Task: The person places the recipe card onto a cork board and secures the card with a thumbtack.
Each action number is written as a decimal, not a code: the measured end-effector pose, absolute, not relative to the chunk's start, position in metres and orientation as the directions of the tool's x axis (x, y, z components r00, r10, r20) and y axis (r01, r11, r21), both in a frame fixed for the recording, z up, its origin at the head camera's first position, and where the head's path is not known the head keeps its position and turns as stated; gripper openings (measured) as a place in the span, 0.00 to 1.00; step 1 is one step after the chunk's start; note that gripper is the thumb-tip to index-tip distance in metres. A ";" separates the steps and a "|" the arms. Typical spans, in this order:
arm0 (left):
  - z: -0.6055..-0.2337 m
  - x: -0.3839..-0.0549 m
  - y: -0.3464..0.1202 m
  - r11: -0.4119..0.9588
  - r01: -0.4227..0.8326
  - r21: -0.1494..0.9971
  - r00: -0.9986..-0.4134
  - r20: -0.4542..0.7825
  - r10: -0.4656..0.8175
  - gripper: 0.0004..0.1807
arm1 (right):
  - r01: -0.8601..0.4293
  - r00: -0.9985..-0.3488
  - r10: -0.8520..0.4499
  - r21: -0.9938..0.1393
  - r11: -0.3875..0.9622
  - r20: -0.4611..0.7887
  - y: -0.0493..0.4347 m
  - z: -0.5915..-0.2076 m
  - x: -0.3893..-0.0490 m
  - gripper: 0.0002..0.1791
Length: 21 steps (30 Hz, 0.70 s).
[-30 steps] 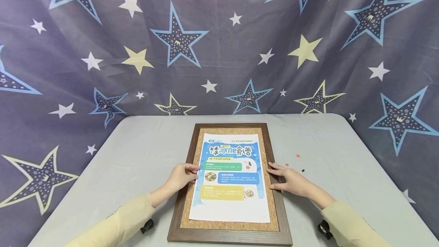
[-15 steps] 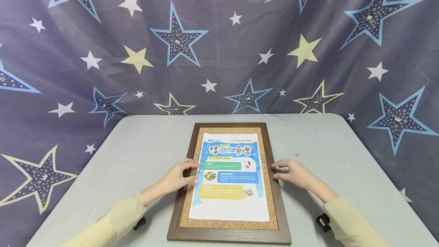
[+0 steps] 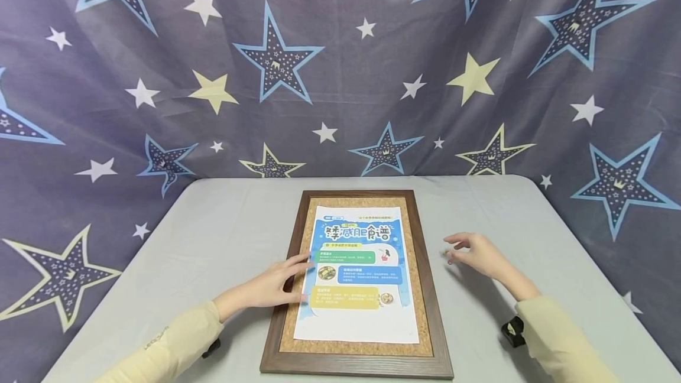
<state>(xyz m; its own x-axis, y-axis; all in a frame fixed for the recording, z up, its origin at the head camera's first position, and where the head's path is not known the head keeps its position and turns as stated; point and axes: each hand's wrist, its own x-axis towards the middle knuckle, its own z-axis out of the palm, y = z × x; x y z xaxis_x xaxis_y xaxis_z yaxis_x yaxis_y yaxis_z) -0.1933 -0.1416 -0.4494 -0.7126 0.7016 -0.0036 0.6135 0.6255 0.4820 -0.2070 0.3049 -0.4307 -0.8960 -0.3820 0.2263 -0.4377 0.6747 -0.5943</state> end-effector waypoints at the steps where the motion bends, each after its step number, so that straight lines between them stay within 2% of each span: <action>1: -0.450 -0.193 -0.142 0.629 0.615 0.475 -0.711 -0.011 0.703 0.38 | -0.433 -0.898 -0.376 -0.600 0.673 0.227 0.307 -0.431 -0.208 0.14; 14: -0.450 -0.190 -0.142 0.638 0.680 0.360 -0.673 -0.038 0.739 0.40 | -0.352 -0.935 -0.303 -0.604 0.715 0.186 0.329 -0.431 -0.222 0.14; 21: -0.449 -0.189 -0.142 0.643 0.684 0.343 -0.670 -0.052 0.740 0.40 | -0.334 -0.939 -0.311 -0.595 0.731 0.146 0.332 -0.433 -0.228 0.14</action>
